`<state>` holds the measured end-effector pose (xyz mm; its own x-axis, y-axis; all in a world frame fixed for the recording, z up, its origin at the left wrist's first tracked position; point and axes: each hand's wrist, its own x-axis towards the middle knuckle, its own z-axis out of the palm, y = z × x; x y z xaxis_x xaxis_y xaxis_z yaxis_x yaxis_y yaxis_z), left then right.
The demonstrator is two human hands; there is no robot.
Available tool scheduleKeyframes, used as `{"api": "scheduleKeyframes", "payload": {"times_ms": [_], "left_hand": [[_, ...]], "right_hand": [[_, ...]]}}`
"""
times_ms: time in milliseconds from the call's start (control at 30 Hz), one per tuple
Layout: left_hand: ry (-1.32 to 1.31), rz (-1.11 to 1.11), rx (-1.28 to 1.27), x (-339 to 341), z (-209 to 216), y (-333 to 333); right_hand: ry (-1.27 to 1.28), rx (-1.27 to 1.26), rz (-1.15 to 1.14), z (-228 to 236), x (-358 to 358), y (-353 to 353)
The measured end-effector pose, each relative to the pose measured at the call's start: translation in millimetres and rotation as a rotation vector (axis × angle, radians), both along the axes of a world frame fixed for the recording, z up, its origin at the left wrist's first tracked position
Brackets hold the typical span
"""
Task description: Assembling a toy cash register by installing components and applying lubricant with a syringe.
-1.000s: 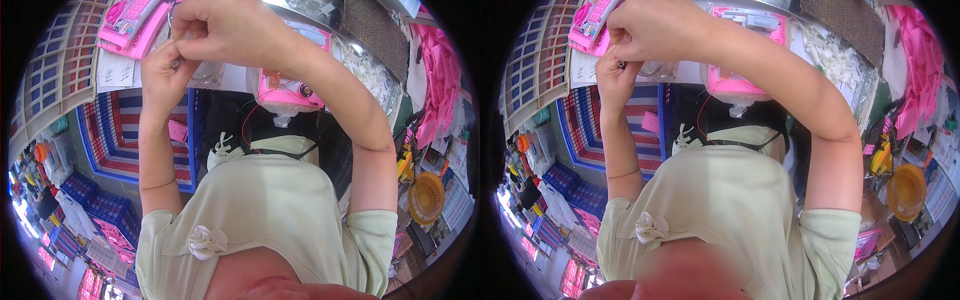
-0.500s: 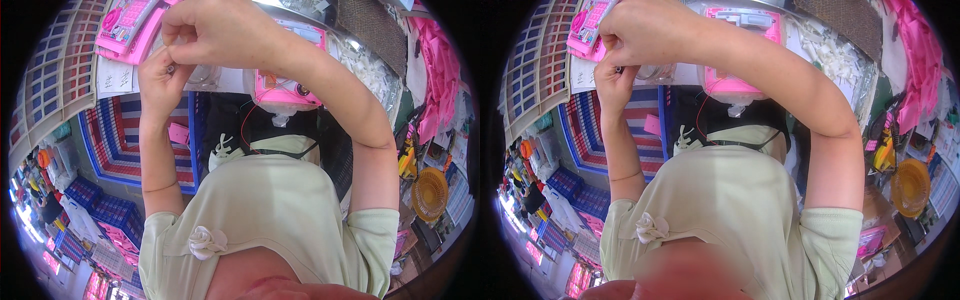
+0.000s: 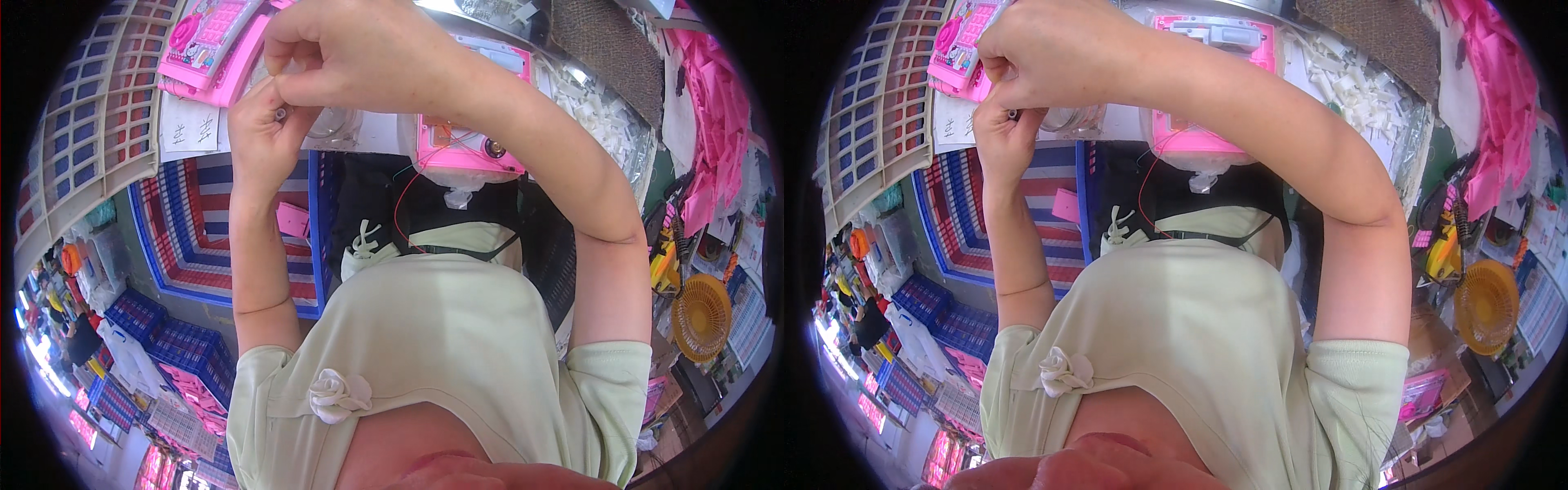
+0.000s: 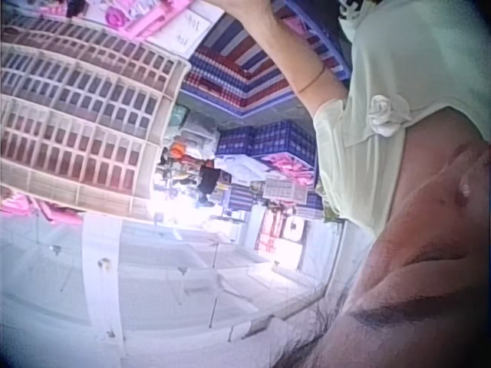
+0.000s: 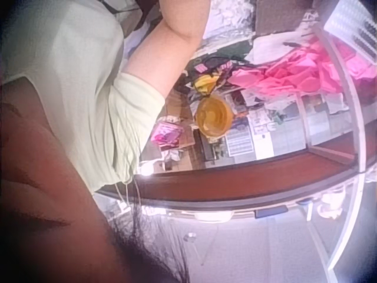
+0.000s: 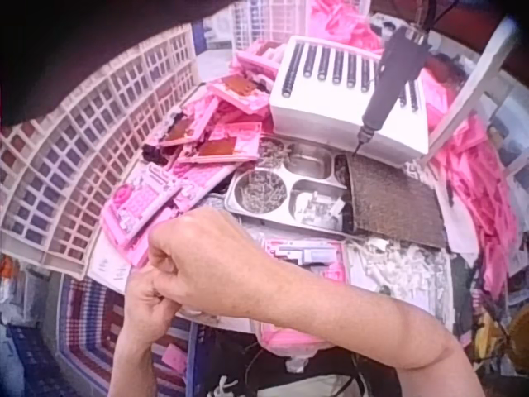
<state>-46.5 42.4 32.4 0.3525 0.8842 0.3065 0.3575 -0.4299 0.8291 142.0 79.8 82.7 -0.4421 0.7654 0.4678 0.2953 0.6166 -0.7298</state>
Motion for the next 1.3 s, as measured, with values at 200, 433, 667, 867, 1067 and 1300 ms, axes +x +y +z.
{"api": "scheduleKeyframes", "payload": {"times_ms": [200,433,667,867,1067,1300], "left_hand": [[-0.007,-0.003,-0.006,0.8,2.0,-0.4],[0.012,0.005,-0.006,-0.3,1.4,-1.0],[0.006,0.008,-0.027,0.2,2.4,-1.5],[0.012,0.021,-0.041,-1.2,0.4,-1.5],[0.015,0.021,-0.042,-0.4,1.9,-1.9],[0.026,0.017,-0.034,-1.3,1.3,-1.9]], "right_hand": [[0.009,-0.004,0.005,2.8,0.2,-0.3],[-0.010,0.027,-0.004,3.6,-0.7,0.2],[0.005,0.032,0.002,7.1,0.3,0.8],[0.018,0.019,0.013,12.3,0.9,1.2],[-0.005,0.065,-0.013,8.4,-0.2,1.1],[0.003,0.069,-0.008,9.5,-0.4,2.3]]}}
